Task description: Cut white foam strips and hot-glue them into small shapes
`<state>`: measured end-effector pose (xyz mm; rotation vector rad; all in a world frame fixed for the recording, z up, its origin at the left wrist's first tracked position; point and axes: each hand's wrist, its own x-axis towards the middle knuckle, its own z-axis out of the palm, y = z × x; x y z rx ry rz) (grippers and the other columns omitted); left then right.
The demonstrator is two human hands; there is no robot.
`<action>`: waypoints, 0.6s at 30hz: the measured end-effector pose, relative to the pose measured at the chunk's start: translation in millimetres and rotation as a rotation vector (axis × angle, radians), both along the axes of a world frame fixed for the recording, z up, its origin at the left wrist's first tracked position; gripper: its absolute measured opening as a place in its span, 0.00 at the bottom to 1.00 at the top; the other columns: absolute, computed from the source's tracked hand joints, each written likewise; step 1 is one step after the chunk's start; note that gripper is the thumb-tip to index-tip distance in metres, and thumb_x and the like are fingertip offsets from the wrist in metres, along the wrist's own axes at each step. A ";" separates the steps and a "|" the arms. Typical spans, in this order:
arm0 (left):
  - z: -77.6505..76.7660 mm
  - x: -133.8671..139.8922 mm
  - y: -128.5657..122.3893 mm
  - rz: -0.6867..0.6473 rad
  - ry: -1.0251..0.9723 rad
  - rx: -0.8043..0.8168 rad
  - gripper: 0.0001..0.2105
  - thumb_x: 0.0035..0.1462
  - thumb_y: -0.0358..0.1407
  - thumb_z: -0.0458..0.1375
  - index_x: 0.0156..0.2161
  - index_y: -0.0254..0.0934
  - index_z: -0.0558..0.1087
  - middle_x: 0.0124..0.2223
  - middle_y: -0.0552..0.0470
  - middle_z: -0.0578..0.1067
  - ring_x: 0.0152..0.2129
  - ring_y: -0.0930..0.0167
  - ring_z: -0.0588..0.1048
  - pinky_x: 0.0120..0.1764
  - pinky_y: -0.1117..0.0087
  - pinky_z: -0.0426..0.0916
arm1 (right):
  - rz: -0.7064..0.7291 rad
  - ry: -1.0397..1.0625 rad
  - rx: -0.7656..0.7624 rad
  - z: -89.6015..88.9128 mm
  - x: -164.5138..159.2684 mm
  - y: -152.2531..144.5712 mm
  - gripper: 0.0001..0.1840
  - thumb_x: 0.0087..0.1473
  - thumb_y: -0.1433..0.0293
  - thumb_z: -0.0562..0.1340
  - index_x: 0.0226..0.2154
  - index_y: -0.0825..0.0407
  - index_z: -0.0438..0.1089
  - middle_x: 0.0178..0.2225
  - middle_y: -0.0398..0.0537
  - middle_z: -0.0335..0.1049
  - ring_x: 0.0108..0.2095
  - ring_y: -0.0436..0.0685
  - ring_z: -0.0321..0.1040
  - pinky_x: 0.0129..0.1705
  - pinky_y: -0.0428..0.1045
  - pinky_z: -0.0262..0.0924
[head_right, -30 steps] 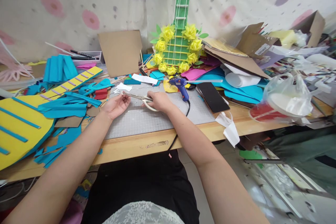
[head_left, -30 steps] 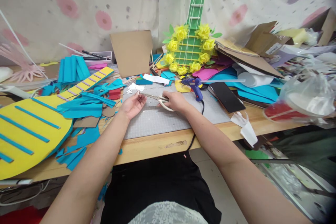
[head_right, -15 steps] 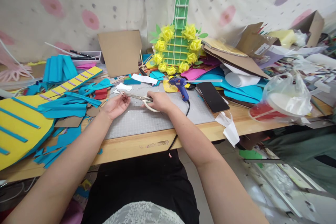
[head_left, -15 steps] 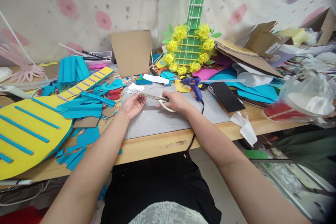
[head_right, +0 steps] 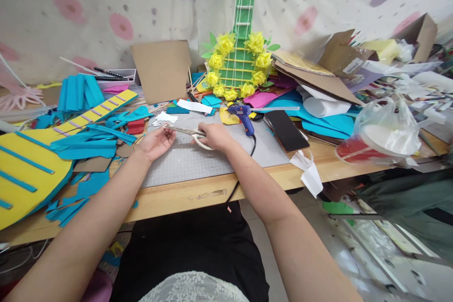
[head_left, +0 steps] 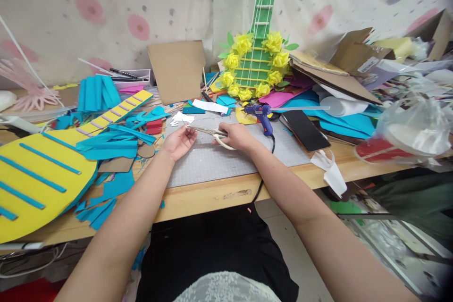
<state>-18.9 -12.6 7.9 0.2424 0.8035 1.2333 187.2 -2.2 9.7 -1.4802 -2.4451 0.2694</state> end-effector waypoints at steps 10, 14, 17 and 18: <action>-1.1 -1.9 -0.5 -0.015 -0.027 0.032 0.12 0.60 0.27 0.47 0.27 0.32 0.67 0.21 0.55 0.67 0.19 0.80 0.69 0.32 0.77 0.71 | 0.011 -0.006 0.018 -0.8 0.8 0.8 0.21 0.49 0.50 0.57 0.32 0.51 0.66 0.29 0.47 0.72 0.28 0.53 0.63 0.27 0.46 0.43; -0.7 -1.3 0.2 -0.001 -0.031 0.004 0.12 0.60 0.27 0.47 0.26 0.32 0.67 0.20 0.55 0.66 0.19 0.80 0.68 0.31 0.76 0.71 | 0.008 -0.024 -0.001 0.9 0.1 0.0 0.21 0.49 0.50 0.57 0.34 0.51 0.67 0.31 0.48 0.72 0.29 0.53 0.64 0.28 0.46 0.44; -0.4 -0.9 0.1 0.006 -0.031 -0.010 0.12 0.60 0.27 0.48 0.27 0.32 0.68 0.20 0.56 0.66 0.18 0.80 0.68 0.31 0.76 0.71 | 0.007 -0.035 -0.006 1.8 -0.5 -0.7 0.21 0.49 0.50 0.57 0.35 0.51 0.67 0.32 0.48 0.73 0.30 0.54 0.65 0.29 0.46 0.45; -0.4 -0.8 0.0 0.003 -0.030 -0.007 0.12 0.60 0.27 0.48 0.27 0.32 0.68 0.20 0.56 0.66 0.18 0.80 0.68 0.31 0.77 0.71 | 0.007 -0.035 -0.005 2.0 -0.5 -0.9 0.21 0.49 0.51 0.57 0.36 0.51 0.67 0.32 0.48 0.73 0.30 0.54 0.65 0.29 0.46 0.45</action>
